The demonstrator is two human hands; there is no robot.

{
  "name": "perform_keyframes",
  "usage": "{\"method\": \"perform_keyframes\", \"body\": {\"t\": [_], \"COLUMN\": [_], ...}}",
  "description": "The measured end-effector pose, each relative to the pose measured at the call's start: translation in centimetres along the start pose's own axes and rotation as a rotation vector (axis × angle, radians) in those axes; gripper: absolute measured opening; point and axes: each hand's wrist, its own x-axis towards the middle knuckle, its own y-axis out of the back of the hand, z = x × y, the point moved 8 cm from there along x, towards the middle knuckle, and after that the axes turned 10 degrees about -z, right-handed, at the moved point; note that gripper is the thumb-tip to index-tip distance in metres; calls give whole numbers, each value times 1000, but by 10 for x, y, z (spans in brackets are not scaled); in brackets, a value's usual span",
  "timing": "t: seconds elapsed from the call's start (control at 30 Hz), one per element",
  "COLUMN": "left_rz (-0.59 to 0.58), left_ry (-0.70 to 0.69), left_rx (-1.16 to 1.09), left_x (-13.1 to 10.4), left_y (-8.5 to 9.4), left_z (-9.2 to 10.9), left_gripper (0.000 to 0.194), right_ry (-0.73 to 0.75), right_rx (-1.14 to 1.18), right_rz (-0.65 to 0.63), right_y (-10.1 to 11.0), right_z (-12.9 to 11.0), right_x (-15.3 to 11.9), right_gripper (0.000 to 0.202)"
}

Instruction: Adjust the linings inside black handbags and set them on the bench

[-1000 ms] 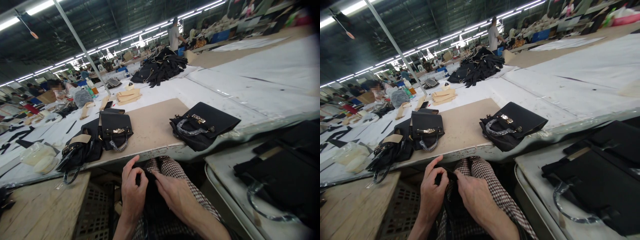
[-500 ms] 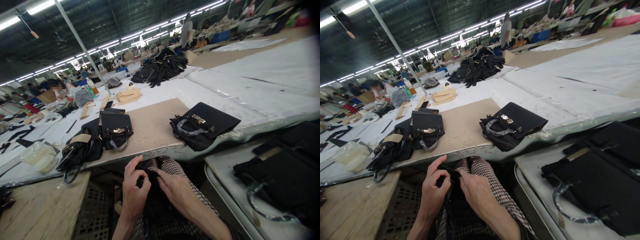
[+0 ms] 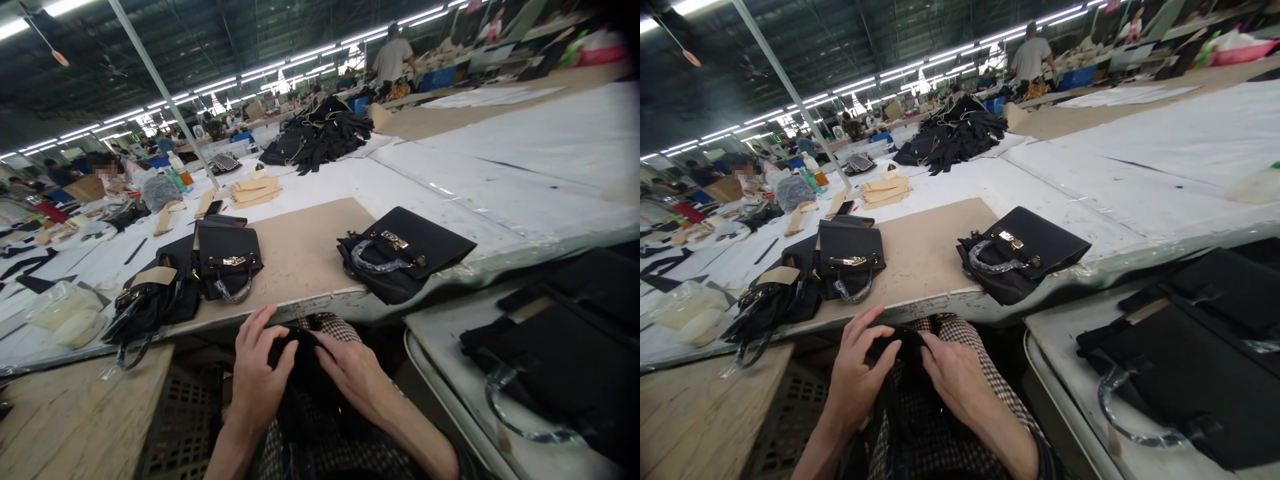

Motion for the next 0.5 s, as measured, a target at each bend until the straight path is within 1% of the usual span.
{"method": "perform_keyframes", "body": {"t": [0.1,0.17,0.23,0.33,0.4,0.47,0.5], "left_rz": [-33,-49,-35,43,64,91,109], "left_ry": [-97,-130,-171,-294,-432,-559,-590], "left_rx": [238,323,383,445,475,487,478], "left_x": [11,14,15,16,18,20,21], "left_y": [-12,-19,-23,-24,-30,-37,-40], "left_z": [14,20,24,22,16,11,9], "left_gripper": [10,8,7,6,4,3,3], "right_ry": [-5,-13,-18,-4,29,-27,-64], "right_rx": [-28,-36,-39,-77,-154,-246,-277], "right_rz": [-2,-3,6,38,40,64,78], "right_y": [-2,-1,2,0,-9,-18,-21], "right_z": [-2,-4,-5,-2,2,16,22], "right_x": [1,1,-1,-1,2,9,12], "right_gripper": [33,32,30,30,33,32,30]}}
